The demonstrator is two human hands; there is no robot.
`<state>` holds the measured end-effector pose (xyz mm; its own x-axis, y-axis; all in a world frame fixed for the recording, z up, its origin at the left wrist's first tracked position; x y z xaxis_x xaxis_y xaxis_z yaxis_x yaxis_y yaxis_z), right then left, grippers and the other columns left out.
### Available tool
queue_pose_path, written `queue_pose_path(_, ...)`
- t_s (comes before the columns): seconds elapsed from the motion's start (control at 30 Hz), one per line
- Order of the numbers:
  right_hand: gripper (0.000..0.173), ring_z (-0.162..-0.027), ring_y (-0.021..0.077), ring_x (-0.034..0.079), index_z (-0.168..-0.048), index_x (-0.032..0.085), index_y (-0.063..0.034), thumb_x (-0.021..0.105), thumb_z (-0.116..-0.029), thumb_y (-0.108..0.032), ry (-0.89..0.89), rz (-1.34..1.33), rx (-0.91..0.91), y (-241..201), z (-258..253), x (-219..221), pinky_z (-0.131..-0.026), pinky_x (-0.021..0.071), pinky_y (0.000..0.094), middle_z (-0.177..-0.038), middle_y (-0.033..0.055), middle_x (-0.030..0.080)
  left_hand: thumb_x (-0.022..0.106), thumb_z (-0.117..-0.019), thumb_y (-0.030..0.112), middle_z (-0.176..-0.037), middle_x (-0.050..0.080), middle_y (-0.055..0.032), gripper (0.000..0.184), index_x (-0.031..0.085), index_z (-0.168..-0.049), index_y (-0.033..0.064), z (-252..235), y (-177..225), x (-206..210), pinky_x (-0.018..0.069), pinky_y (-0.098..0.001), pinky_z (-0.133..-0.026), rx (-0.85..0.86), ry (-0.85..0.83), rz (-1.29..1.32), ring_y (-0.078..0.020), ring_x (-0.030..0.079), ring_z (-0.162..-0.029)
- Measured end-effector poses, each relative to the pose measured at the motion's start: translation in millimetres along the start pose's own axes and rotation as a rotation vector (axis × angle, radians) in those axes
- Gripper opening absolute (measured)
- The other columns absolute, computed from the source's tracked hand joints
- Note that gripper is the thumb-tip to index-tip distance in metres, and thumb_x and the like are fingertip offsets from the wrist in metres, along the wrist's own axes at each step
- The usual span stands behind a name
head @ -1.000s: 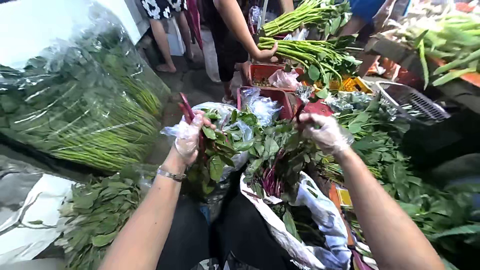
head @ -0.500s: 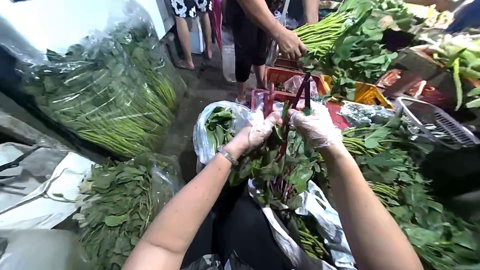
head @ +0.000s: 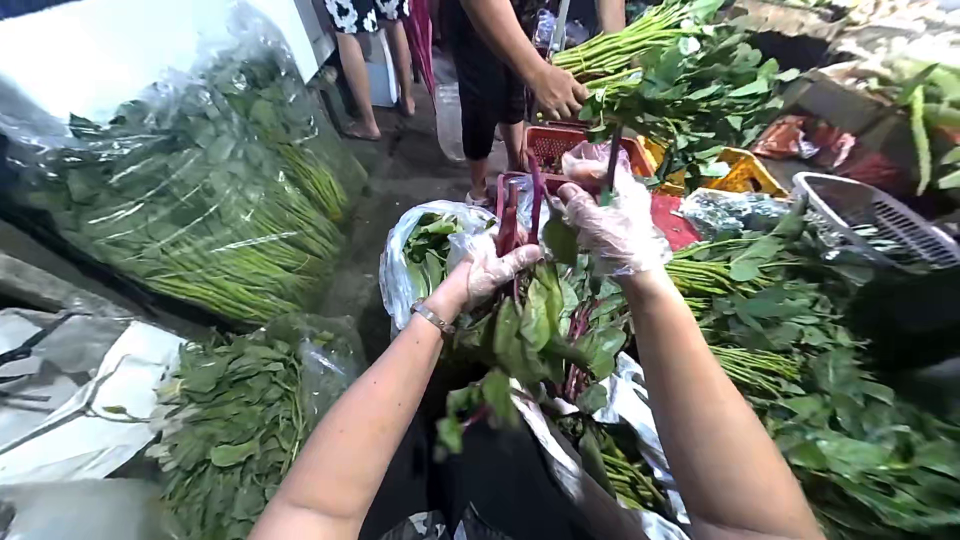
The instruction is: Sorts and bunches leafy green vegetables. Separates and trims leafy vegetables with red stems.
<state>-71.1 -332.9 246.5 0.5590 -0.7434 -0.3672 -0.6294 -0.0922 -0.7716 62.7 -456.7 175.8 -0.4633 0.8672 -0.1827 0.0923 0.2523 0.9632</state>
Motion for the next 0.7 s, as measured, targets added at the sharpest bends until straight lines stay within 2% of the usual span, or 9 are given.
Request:
queue_pose_path(0.1, 0.025, -0.092, 0.0092, 0.066, -0.119, 0.07, -0.0007, 0.063, -0.0947, -0.005, -0.233, 0.141, -0.01, -3.1, -9.4, 0.2, -0.086, 0.055, 0.0297, -0.11, 0.0098, 0.071, 0.062, -0.1003, 0.024, -0.088, 0.062, 0.0009, 0.023, 0.061, -0.116, 0.0083, 17.3, 22.7, 1.6, 0.0513, -0.0235, -0.068, -0.059, -0.029, -0.065, -0.0033, 0.058, -0.074)
queue_pose_path(0.17, 0.023, -0.099, 0.0231, 0.069, -0.117, 0.074, -0.0042, 0.061, -0.0972, -0.007, -0.278, 0.403, -0.067, -3.9, -14.6, -6.0, -0.094, 0.052, 0.0449, -0.108, 0.0143, 0.074, 0.058, -0.1026, 0.023, -0.089, 0.061, 0.0027, 0.022, 0.06, -0.119, 0.009, 25.6, 29.4, -3.9, 0.0497, -0.0212, -0.069, -0.107, -0.009, -0.121, -0.0009, 0.056, -0.074)
queue_pose_path(0.27, 0.026, -0.103, 0.04, 0.071, -0.119, 0.074, -0.0073, 0.06, -0.0968, -0.01, -0.003, 0.684, -0.223, 15.6, -11.9, -12.0, -0.092, 0.053, 0.0609, -0.109, 0.0203, 0.075, 0.058, -0.1026, 0.024, -0.085, 0.06, 0.0061, 0.017, 0.061, -0.114, 0.012, 30.2, 15.9, -12.4, 0.0489, -0.0188, -0.067, -0.111, 0.065, -0.105, 0.0016, 0.056, -0.073)
queue_pose_path(0.33, 0.028, -0.108, 0.0334, 0.07, -0.122, 0.071, -0.0025, 0.057, -0.0985, -0.009, 0.116, 0.523, -0.04, 20.4, -5.5, -12.8, -0.096, 0.0528, 0.054, -0.116, 0.0191, 0.073, 0.059, -0.1022, 0.024, -0.083, 0.059, 0.006, 0.017, 0.061, -0.113, 0.0117, 31.6, 10.8, -14.6, 0.0484, -0.0189, -0.065, -0.09, 0.125, -0.078, 0.001, 0.055, -0.071)
queue_pose_path(0.37, 0.026, -0.104, 0.0224, 0.069, -0.121, 0.068, -0.0012, 0.057, -0.0996, -0.01, 0.083, 0.345, 0.08, 19.7, 0.4, -8.3, -0.093, 0.0552, 0.0436, -0.114, 0.014, 0.072, 0.059, -0.1021, 0.027, -0.084, 0.059, 0.0058, 0.019, 0.06, -0.114, 0.0126, 30.8, 9.9, -14.8, 0.0496, -0.0196, -0.066, -0.093, 0.162, -0.058, 0.0004, 0.056, -0.072)
queue_pose_path(0.43, 0.022, -0.079, 0.0091, 0.063, -0.114, 0.065, 0.0013, 0.063, -0.0999, -0.015, -0.116, 0.022, 0.247, 10.3, 25.6, 15.0, -0.073, 0.0558, 0.0303, -0.096, 0.007, 0.067, 0.059, -0.1028, 0.034, -0.091, 0.061, 0.0033, 0.027, 0.059, -0.122, 0.0146, 30.5, 8.2, -11.1, 0.0513, -0.0242, -0.07, -0.145, 0.213, 0.023, -0.0027, 0.058, -0.079)
queue_pose_path(0.47, 0.022, -0.072, 0.0098, 0.062, -0.111, 0.065, 0.0027, 0.069, -0.0958, -0.012, -0.224, -0.083, 0.269, 8.2, 37.4, 28.7, -0.067, 0.0554, 0.03, -0.09, 0.0076, 0.066, 0.059, -0.1026, 0.035, -0.092, 0.062, 0.0033, 0.028, 0.058, -0.122, 0.0157, 28.4, 6.9, -8.9, 0.052, -0.0246, -0.07, -0.149, 0.225, 0.064, -0.0031, 0.059, -0.079)
queue_pose_path(0.57, 0.02, -0.075, 0.0134, 0.065, -0.107, 0.069, 0.0022, 0.074, -0.0917, -0.01, -0.379, -0.043, 0.209, 9.1, 49.1, 45.2, -0.072, 0.0568, 0.0339, -0.089, 0.0093, 0.069, 0.058, -0.1026, 0.037, -0.084, 0.061, 0.0038, 0.024, 0.06, -0.117, 0.0173, 27.8, 5.0, -7.0, 0.0502, -0.0237, -0.061, -0.175, 0.222, 0.073, -0.0036, 0.058, -0.071)
queue_pose_path(0.7, 0.019, -0.102, 0.0374, 0.069, -0.111, 0.076, -0.0001, 0.066, -0.0944, -0.005, -0.438, 0.5, 0.013, -6.3, 30.5, 30.3, -0.093, 0.0509, 0.0561, -0.104, 0.0219, 0.073, 0.056, -0.1038, 0.026, -0.09, 0.06, 0.0013, 0.026, 0.058, -0.124, 0.009, 35.0, 4.8, -14.3, 0.0493, -0.0237, -0.07, -0.148, 0.129, -0.091, -0.0032, 0.056, -0.076)
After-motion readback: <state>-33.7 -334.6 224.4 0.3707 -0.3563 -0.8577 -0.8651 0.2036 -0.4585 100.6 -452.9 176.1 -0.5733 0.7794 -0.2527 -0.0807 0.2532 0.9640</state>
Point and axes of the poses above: each hand's wrist, its own z-axis away from the middle knuckle, its own x-axis out of the palm, y = z × x, the point moved 1 cm from there along -z, towards the middle knuckle
